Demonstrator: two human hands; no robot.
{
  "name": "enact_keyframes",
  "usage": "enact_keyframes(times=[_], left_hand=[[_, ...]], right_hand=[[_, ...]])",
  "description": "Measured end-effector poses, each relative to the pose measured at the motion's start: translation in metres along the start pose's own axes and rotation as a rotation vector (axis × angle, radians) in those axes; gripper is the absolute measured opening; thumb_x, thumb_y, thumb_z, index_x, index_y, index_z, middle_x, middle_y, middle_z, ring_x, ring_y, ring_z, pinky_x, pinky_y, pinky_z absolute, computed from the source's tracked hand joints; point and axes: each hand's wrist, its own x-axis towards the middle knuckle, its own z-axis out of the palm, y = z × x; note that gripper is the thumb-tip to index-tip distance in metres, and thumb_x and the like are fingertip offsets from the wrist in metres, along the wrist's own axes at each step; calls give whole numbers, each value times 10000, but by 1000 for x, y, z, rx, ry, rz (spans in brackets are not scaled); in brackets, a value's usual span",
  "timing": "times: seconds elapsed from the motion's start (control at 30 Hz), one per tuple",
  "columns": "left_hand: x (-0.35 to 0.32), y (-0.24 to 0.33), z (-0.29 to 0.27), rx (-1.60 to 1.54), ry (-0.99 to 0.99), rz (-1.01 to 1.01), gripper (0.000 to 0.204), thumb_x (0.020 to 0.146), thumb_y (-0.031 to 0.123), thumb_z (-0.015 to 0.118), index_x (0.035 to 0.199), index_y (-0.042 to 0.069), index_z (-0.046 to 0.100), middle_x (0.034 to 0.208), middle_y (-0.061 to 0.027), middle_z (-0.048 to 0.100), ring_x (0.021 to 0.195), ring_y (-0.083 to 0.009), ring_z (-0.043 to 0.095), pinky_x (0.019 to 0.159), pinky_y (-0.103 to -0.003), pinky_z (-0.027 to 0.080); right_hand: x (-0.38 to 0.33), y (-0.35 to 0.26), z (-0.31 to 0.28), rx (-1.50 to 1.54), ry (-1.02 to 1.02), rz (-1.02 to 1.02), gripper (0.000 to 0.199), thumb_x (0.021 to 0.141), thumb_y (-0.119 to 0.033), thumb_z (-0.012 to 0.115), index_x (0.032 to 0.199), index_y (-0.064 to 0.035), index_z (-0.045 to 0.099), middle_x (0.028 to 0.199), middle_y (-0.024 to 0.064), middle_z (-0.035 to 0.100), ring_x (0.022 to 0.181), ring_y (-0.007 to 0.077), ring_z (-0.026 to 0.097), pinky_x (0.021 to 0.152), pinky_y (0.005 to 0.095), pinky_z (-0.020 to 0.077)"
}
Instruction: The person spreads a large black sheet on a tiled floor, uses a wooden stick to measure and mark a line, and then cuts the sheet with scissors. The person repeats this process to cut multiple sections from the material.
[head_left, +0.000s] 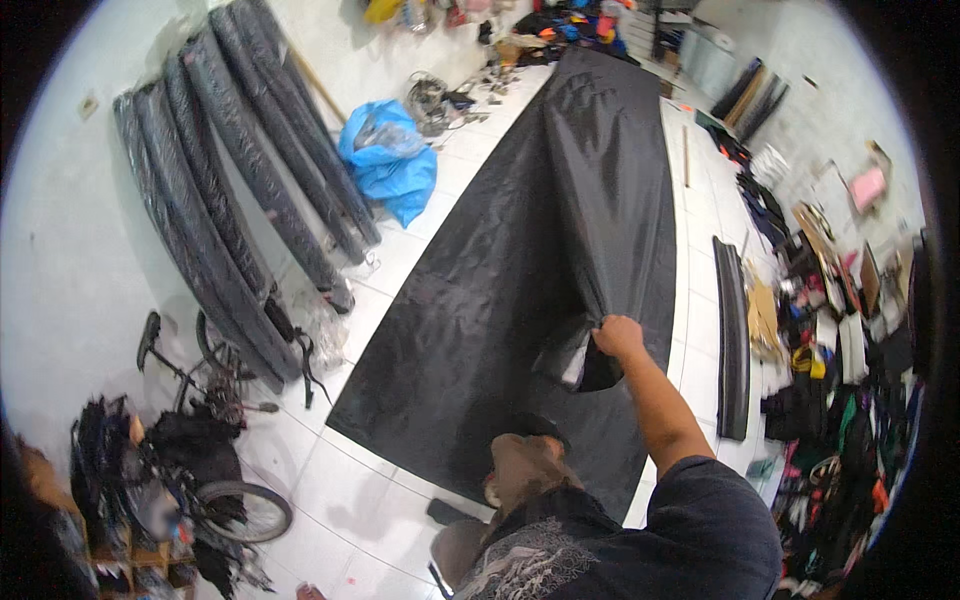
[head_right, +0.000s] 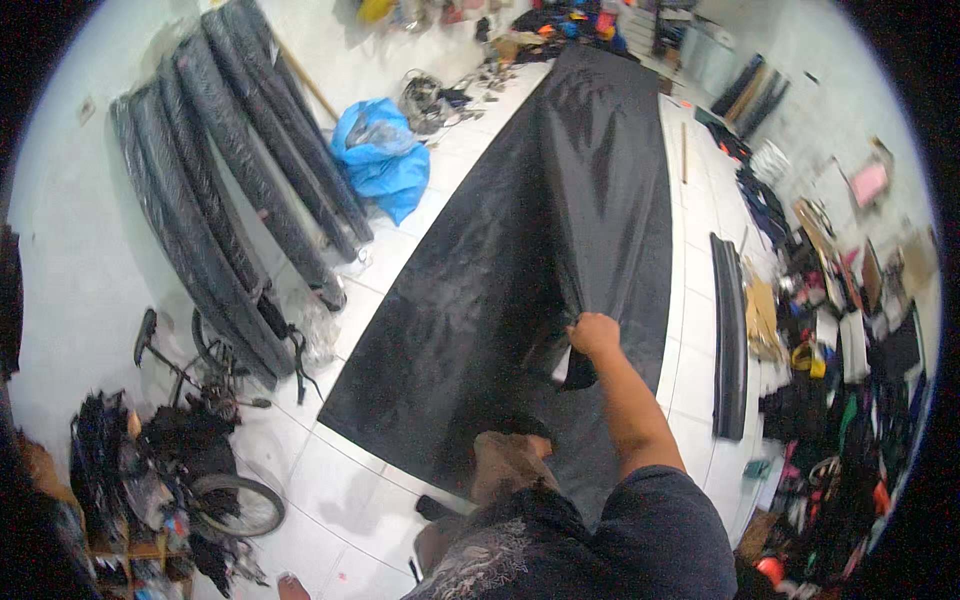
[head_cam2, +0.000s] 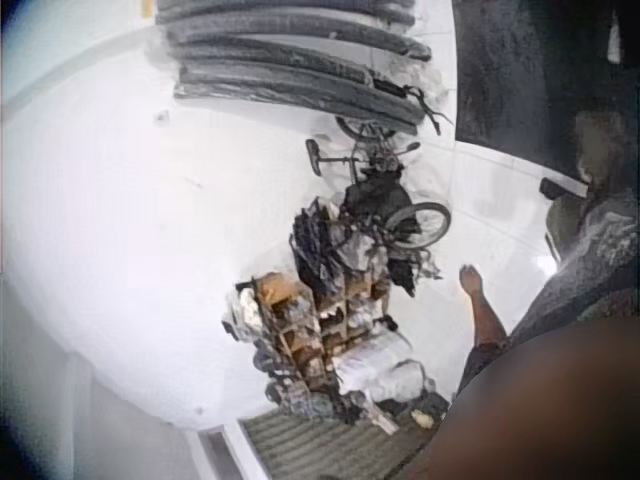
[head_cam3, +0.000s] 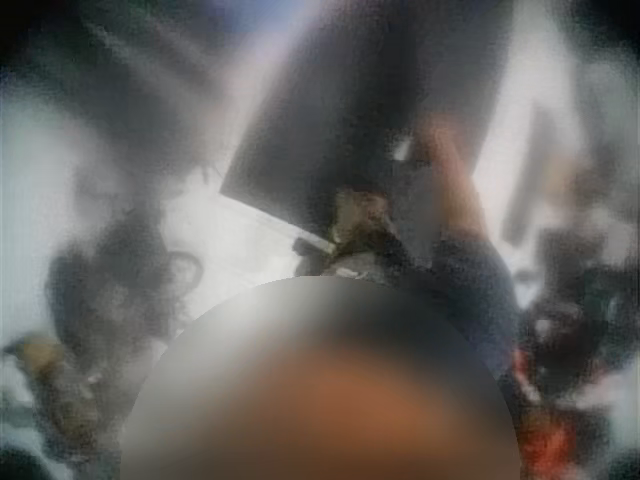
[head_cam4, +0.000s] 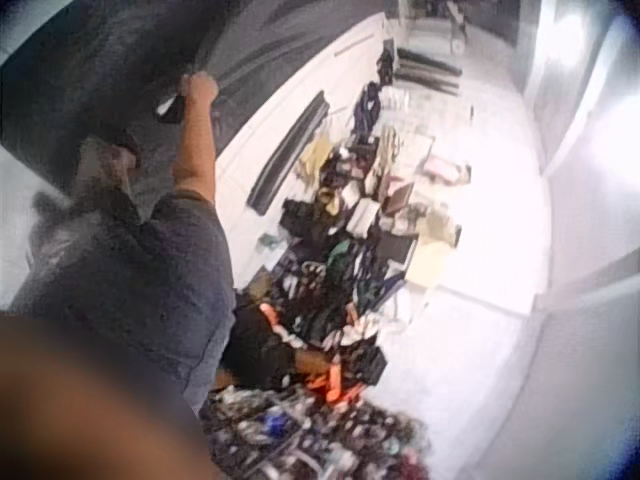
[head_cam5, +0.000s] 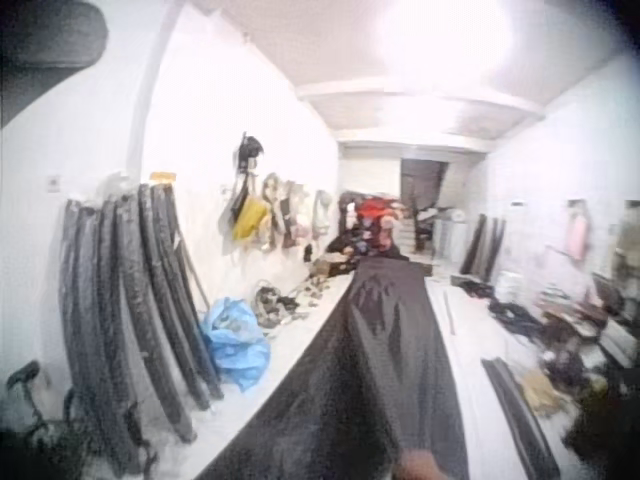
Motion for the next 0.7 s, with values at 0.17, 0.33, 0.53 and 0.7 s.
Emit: enact_keyframes(times=[0.17,0.33,0.53,0.7], left_hand=[[36,18,-18,23,-157,194,253,905,271,591,1017,67,690,1036,-169,702,956,-345,673,843,-431,529],[-9,-16,28,300,-465,271,243,885,285,603,965,81,709,1003,-170,710,938,-348,678,824,-438,534],[-8,-81,50,668,-607,540,238,861,302,618,903,97,731,964,-172,719,916,-351,684,800,-446,540],[29,-29,119,905,-662,576,396,845,376,668,1072,54,698,1084,-191,691,1045,-349,653,942,-430,504]], right_hand=[[-134,-41,-11,33,-65,-14,465,868,-470,621,999,-34,715,1001,189,713,965,359,687,838,449,545],[-252,-44,-30,195,-64,54,405,847,-441,654,978,-64,725,956,179,717,942,358,690,830,457,544],[-372,-9,-41,301,52,109,343,794,-384,704,893,-55,709,878,198,705,870,373,688,786,484,539],[-418,40,-6,342,9,228,314,771,-352,723,836,-49,674,817,204,688,797,391,679,720,481,538]])
